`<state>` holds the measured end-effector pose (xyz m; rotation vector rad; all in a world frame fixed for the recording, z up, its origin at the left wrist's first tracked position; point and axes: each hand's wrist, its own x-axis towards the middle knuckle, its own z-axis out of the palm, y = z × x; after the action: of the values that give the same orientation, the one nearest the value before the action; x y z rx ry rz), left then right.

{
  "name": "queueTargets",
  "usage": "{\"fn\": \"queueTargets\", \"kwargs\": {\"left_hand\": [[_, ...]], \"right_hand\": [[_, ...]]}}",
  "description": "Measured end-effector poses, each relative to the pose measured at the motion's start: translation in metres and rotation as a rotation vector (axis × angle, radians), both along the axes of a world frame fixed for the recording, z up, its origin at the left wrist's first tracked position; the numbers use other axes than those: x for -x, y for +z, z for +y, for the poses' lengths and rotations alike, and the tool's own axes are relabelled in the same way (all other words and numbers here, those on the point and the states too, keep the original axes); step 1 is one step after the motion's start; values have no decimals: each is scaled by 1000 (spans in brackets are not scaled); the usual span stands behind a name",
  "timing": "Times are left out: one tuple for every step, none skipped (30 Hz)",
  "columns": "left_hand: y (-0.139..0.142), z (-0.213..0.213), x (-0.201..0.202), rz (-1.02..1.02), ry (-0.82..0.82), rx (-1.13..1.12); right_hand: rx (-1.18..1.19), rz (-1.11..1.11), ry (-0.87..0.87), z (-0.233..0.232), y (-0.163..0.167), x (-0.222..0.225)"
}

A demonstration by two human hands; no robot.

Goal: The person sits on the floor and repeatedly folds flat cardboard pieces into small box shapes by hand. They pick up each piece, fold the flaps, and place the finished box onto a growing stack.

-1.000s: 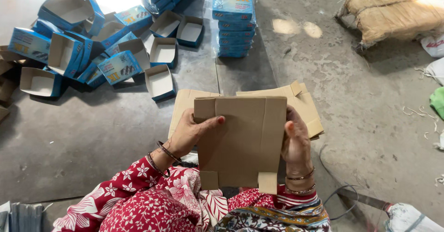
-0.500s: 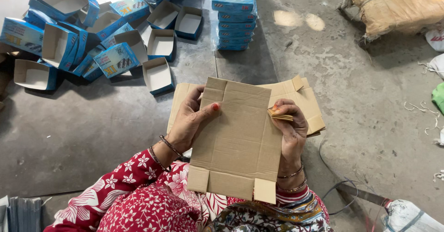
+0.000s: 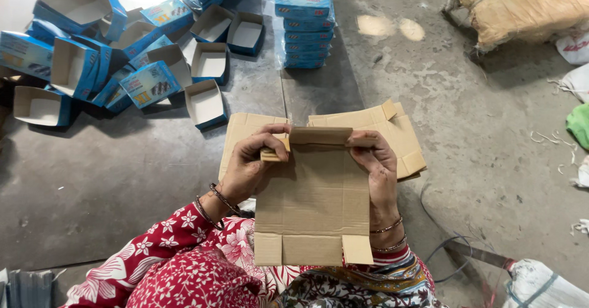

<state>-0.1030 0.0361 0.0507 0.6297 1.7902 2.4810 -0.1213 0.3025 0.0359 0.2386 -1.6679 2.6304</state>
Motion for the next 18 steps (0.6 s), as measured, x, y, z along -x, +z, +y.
{"fn": "queueTargets", "kwargs": {"left_hand": [[1, 1, 0, -82, -10, -26], [3, 0, -1, -163, -18, -51], [4, 0, 0, -243, -23, -74], [4, 0, 3, -279, -17, -66], [3, -1, 6, -316, -9, -57], [1, -2, 8, -355, -1, -49], [-2, -1, 10, -380, 10, -22], [-6, -1, 13, -405, 23, 6], [-11, 0, 14, -430, 37, 34], [-16, 1, 14, -457, 40, 68], [-21, 2, 15, -483, 42, 104], [-26, 3, 17, -507, 43, 139], [-30, 4, 16, -514, 33, 174], [-34, 7, 15, -520, 23, 208], [-37, 9, 15, -521, 16, 243], [-38, 11, 15, -481, 2, 301], [-40, 14, 13, -445, -13, 357], [-40, 17, 12, -409, -28, 412]], "right_hand": [[-41, 3, -25, 5, 0, -1], [-81, 8, -48, 12, 0, 1], [-121, 13, -69, 21, 0, 4], [-127, 41, -147, 32, 1, 8], [-133, 69, -224, 46, 2, 12], [-139, 95, -299, 58, 1, 14], [-114, 95, -352, 69, 0, 17], [-89, 96, -403, 79, -1, 20], [-62, 97, -452, 87, -2, 22], [-149, 105, -460, 92, -3, 24], [-236, 114, -468, 95, -5, 27], [-323, 125, -478, 97, -6, 29], [-545, -61, -457, 98, -6, 29], [-764, -250, -428, 100, -6, 29], [-977, -436, -387, 101, -5, 30], [-1114, -423, -374, 102, -4, 30], [-1253, -411, -356, 104, -3, 30], [-1393, -397, -336, 105, -1, 29]]}}
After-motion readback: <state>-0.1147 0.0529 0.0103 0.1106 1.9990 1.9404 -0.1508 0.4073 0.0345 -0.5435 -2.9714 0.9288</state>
